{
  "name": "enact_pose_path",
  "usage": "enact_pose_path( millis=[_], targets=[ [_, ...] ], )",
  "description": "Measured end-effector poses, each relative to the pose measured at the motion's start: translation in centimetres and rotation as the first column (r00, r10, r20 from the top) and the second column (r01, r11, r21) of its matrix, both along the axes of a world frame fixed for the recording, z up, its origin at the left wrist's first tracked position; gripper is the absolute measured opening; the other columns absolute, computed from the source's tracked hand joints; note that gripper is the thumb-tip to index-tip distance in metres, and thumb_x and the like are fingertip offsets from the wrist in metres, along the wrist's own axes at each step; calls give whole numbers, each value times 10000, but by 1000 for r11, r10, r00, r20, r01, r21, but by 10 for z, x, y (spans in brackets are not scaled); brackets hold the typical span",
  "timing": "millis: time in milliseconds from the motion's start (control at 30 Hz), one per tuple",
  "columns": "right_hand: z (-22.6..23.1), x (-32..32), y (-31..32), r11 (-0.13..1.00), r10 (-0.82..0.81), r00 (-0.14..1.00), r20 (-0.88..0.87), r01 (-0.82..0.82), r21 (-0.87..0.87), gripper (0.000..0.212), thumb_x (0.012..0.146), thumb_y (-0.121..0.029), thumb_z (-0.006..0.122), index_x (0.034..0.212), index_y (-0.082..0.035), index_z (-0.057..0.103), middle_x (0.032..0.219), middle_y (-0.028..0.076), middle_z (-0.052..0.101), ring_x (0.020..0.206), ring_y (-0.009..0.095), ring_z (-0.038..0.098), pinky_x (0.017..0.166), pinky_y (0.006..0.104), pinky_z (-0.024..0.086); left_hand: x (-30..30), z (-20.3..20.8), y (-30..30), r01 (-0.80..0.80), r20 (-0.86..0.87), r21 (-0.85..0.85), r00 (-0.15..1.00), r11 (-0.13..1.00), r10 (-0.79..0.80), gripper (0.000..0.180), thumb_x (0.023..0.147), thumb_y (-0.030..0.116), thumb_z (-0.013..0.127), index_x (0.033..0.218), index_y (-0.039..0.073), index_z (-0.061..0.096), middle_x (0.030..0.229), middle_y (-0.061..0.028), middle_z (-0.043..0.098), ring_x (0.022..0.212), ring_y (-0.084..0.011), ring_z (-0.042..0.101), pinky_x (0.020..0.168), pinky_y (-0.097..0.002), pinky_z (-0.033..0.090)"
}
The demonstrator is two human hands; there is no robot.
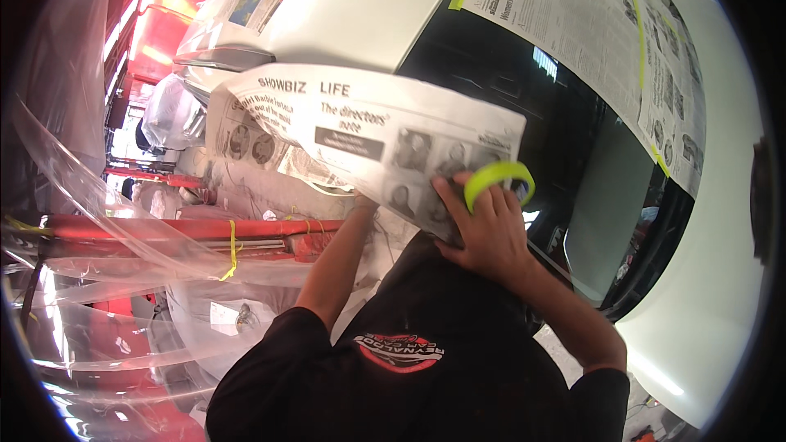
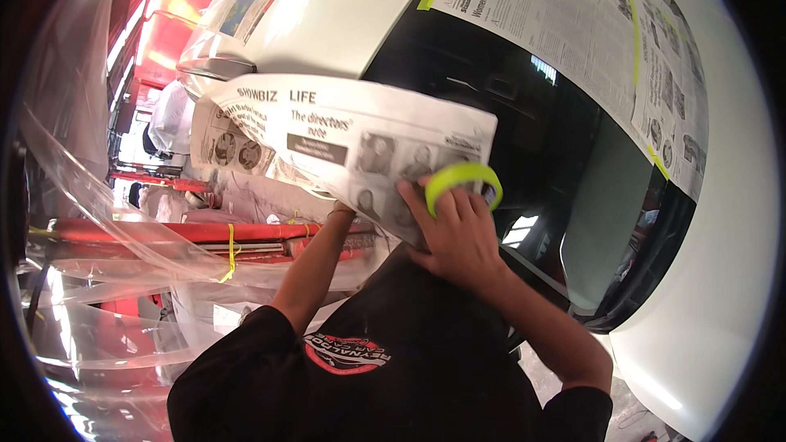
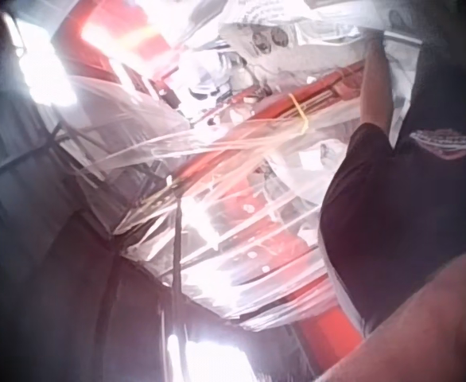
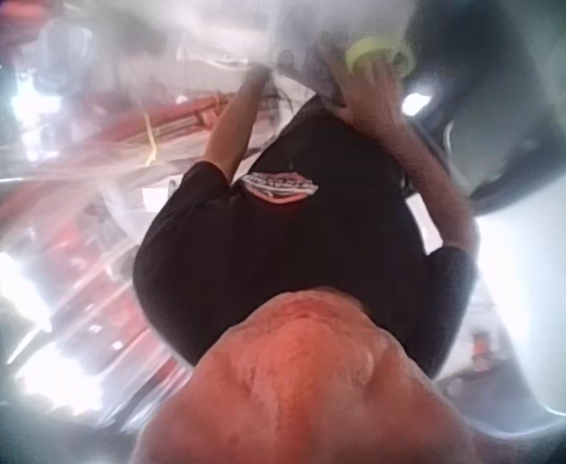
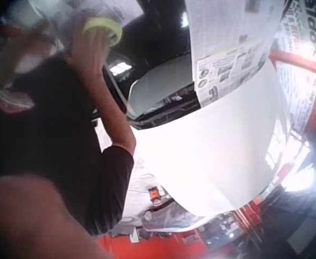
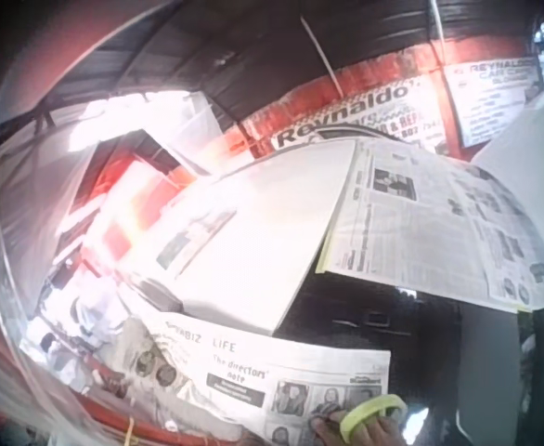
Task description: The person places newspaper sheets over the hood of a white car and secures them with yellow masking tape. They smooth the paper and apply tape along the edges to cover the surface completely.
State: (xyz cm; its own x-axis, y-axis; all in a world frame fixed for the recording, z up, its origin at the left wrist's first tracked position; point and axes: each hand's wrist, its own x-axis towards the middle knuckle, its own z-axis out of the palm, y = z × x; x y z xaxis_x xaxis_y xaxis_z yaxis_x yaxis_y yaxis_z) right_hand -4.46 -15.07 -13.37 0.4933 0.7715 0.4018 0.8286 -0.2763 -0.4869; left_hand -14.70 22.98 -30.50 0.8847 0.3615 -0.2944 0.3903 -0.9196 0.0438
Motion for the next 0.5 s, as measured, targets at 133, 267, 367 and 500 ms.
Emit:
enact_pose_path(
  millis=[133,267,367,500],
  targets=[
    [-28,-26,-48,981,-177,982,-62,172,-89,1110,653,-508,948,1608,-186,483,1429,115,525,1178,372,593,981,527,483,-45,89,-13,-99,49,-250,992,963,115,372,962,357,684,1122,31,765,1128,-199,778,982,-363,749,903,-431,582],
    [-54,-35,-122,962,-254,962,-101,241,-126,1187,584,-525,980,1610,-203,478,1412,124,516,1198,392,579,984,555,480,-53,233,-101,-84,612,-384,723,920,321,82,944,-9,708,967,-10,786,906,-118,787,846,-201,730,802,-345,567],
    [-76,-40,-160,967,-236,967,-98,224,-120,1191,562,-479,991,1607,-228,478,1413,141,507,1237,395,565,1008,581,464,-19,274,-145,149,753,-52,656,987,-59,325,924,90,781,1235,6,733,1268,-167,711,1172,-306,673,1041,-438,517],
    [-85,-44,-170,955,-270,955,-125,249,-159,1191,535,-454,1000,1593,-249,493,1410,127,508,1250,396,554,1037,584,447,30,265,-131,221,789,219,533,950,-306,618,977,204,721,1536,21,531,1629,-256,436,1519,-434,406,1250,-518,319]
  ],
)
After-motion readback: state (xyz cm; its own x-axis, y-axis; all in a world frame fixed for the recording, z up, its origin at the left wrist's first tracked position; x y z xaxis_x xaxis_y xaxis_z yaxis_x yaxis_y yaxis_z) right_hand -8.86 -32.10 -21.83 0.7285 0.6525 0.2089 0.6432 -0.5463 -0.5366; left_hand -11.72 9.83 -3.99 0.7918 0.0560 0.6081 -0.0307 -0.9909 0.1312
